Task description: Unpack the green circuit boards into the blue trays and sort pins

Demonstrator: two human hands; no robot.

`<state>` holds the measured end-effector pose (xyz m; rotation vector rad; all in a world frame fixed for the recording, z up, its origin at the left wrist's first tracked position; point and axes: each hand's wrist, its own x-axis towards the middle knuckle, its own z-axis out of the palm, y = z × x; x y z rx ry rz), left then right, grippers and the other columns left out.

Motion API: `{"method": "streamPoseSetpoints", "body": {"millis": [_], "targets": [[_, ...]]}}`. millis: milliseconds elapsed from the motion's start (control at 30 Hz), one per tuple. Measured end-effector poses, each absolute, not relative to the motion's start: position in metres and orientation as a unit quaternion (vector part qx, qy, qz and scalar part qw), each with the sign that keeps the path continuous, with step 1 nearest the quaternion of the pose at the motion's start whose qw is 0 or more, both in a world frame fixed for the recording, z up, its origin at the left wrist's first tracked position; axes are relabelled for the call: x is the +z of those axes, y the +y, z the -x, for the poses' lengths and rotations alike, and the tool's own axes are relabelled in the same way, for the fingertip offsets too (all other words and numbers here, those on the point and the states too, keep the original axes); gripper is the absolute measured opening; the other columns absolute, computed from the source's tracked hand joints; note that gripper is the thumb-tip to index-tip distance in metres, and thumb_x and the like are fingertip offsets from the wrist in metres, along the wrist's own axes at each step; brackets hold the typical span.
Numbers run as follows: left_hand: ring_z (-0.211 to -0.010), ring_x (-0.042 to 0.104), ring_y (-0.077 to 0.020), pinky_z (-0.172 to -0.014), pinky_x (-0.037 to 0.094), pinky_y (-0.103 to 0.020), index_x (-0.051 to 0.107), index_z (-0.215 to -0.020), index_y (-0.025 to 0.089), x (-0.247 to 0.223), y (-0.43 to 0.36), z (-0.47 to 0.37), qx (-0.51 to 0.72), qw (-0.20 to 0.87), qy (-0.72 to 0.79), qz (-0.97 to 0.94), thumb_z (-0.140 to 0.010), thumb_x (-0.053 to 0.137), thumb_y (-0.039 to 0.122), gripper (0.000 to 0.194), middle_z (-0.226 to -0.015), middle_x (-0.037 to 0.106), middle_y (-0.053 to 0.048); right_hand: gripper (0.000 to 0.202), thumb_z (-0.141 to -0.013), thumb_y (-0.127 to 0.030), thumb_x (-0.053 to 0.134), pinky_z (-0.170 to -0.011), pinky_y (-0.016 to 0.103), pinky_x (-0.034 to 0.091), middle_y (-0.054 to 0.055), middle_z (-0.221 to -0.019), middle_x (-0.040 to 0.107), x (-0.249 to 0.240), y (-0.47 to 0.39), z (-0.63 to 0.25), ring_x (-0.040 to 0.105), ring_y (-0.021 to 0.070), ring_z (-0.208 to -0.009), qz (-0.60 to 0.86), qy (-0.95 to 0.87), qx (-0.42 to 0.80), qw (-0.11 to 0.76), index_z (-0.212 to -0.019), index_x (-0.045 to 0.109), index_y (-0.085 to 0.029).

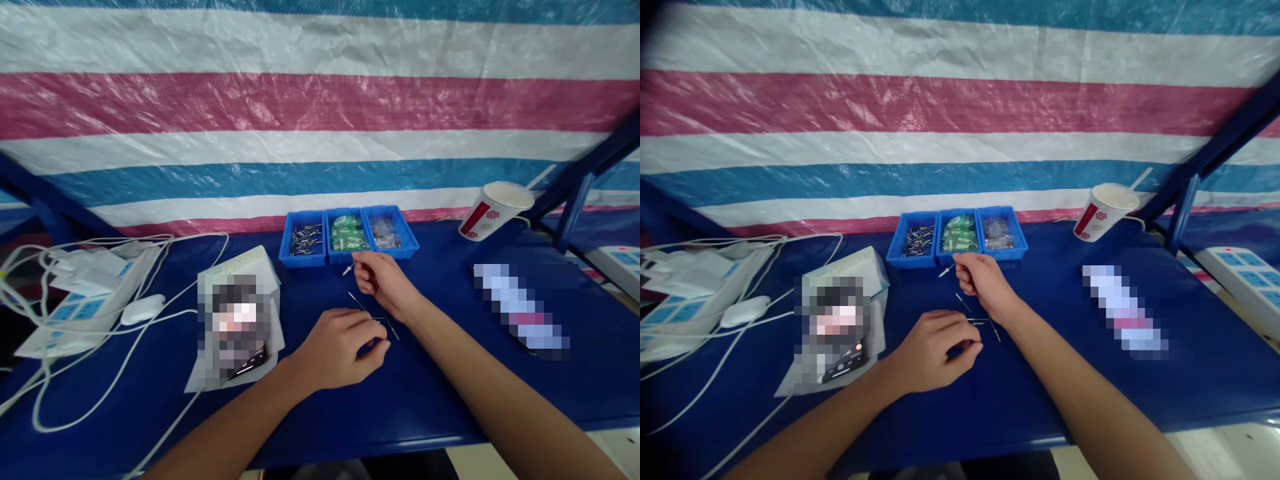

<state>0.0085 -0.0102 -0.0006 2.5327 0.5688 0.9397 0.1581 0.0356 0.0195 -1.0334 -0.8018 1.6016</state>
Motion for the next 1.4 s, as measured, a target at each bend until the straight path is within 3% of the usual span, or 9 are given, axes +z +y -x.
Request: {"method": "streamPoseSetpoints", "body": {"millis": [167,267,367,467,667,867,1067,1267,1400], "targets": [[-0.057,0.057,-0.0108,-0.062,0.048,-0.025,0.064,-0.081,0.018,0.001,-0.01,-0.008,0.33,0.183,0.207,-0.902,-0.092,0.057,0.019,0.013,-0.066,0.064,0.002,0.031,-0.076,-0.042,0.074,-0.042,0.024,0.014,-0.005,-0.053,0.048,0.017,0.039,-0.146,0.035,0.0046,-0.04,0.462,-0.345,0.649,0.497,-0.065,0.059,-0.017],[-0.059,0.06,-0.0112,-0.065,0.049,-0.025,0.065,-0.083,0.019,0.0,-0.01,-0.008,0.325,0.182,0.206,-0.905,-0.092,0.056,0.02,0.013,-0.068,0.067,0.001,0.035,-0.077,-0.05,0.073,-0.043,0.025,0.02,0.001,-0.074,0.068,0.022,0.04,-0.135,0.043,0.006,-0.044,0.437,-0.368,0.642,0.51,-0.09,0.07,-0.018],[-0.061,0.063,-0.0116,-0.066,0.05,-0.025,0.065,-0.084,0.019,0.0,-0.009,-0.007,0.322,0.179,0.212,-0.905,-0.093,0.056,0.02,0.012,-0.07,0.069,0.001,0.04,-0.084,-0.052,0.065,-0.045,0.026,0.026,0.004,-0.086,0.073,0.021,0.04,-0.132,0.043,0.0072,-0.046,0.436,-0.427,0.612,0.503,-0.107,0.07,-0.02],[-0.06,0.062,-0.0115,-0.064,0.05,-0.025,0.065,-0.084,0.019,0.0,-0.008,-0.006,0.318,0.176,0.216,-0.906,-0.092,0.056,0.019,0.012,-0.069,0.067,0.001,0.029,-0.089,-0.045,0.061,-0.051,0.028,0.034,0.0,-0.071,0.068,0.019,0.036,-0.143,0.047,0.0104,-0.051,0.482,-0.556,0.496,0.462,-0.099,0.071,-0.02],[-0.061,0.063,-0.0124,-0.065,0.05,-0.026,0.065,-0.082,0.019,0.001,-0.009,-0.006,0.318,0.175,0.212,-0.907,-0.092,0.055,0.019,0.014,-0.071,0.069,0.0,0.015,-0.079,-0.039,0.076,-0.054,0.029,0.028,0.001,-0.066,0.069,0.021,0.027,-0.172,0.057,0.0166,-0.06,0.57,-0.762,0.251,0.177,-0.076,0.072,-0.024],[-0.062,0.064,-0.0129,-0.066,0.052,-0.026,0.066,-0.082,0.019,0.002,-0.009,-0.007,0.303,0.181,0.216,-0.91,-0.093,0.054,0.02,0.016,-0.07,0.069,0.0,0.009,-0.085,-0.026,0.07,-0.055,0.029,0.028,0.002,-0.071,0.072,0.015,0.027,-0.175,0.06,0.017,-0.063,0.547,-0.79,0.239,0.141,-0.076,0.072,-0.025],[-0.061,0.063,-0.0122,-0.064,0.05,-0.026,0.066,-0.083,0.019,0.001,-0.008,-0.006,0.311,0.179,0.211,-0.909,-0.092,0.055,0.019,0.015,-0.07,0.069,0.0,0.01,-0.087,-0.022,0.063,-0.062,0.03,0.035,0.005,-0.087,0.071,0.016,0.028,-0.171,0.062,0.0187,-0.075,0.535,-0.791,0.227,0.19,-0.08,0.069,-0.022],[-0.058,0.06,-0.0113,-0.065,0.049,-0.026,0.065,-0.084,0.019,0.003,-0.008,-0.006,0.325,0.168,0.226,-0.903,-0.093,0.054,0.018,0.015,-0.068,0.067,0.001,0.013,-0.09,-0.031,0.062,-0.067,0.031,0.044,0.002,-0.079,0.071,0.026,0.033,-0.165,0.06,0.0159,-0.069,0.503,-0.653,0.39,0.411,-0.085,0.067,-0.021],[-0.054,0.055,-0.0106,-0.06,0.044,-0.025,0.062,-0.078,0.019,0.004,-0.008,-0.007,0.356,0.16,0.278,-0.878,-0.092,0.055,0.02,0.016,-0.061,0.061,0.003,0.021,-0.091,-0.042,0.063,-0.06,0.028,0.042,0.001,-0.074,0.069,0.024,0.036,-0.167,0.055,0.0129,-0.061,0.455,-0.571,0.488,0.478,-0.09,0.064,-0.021]]}}
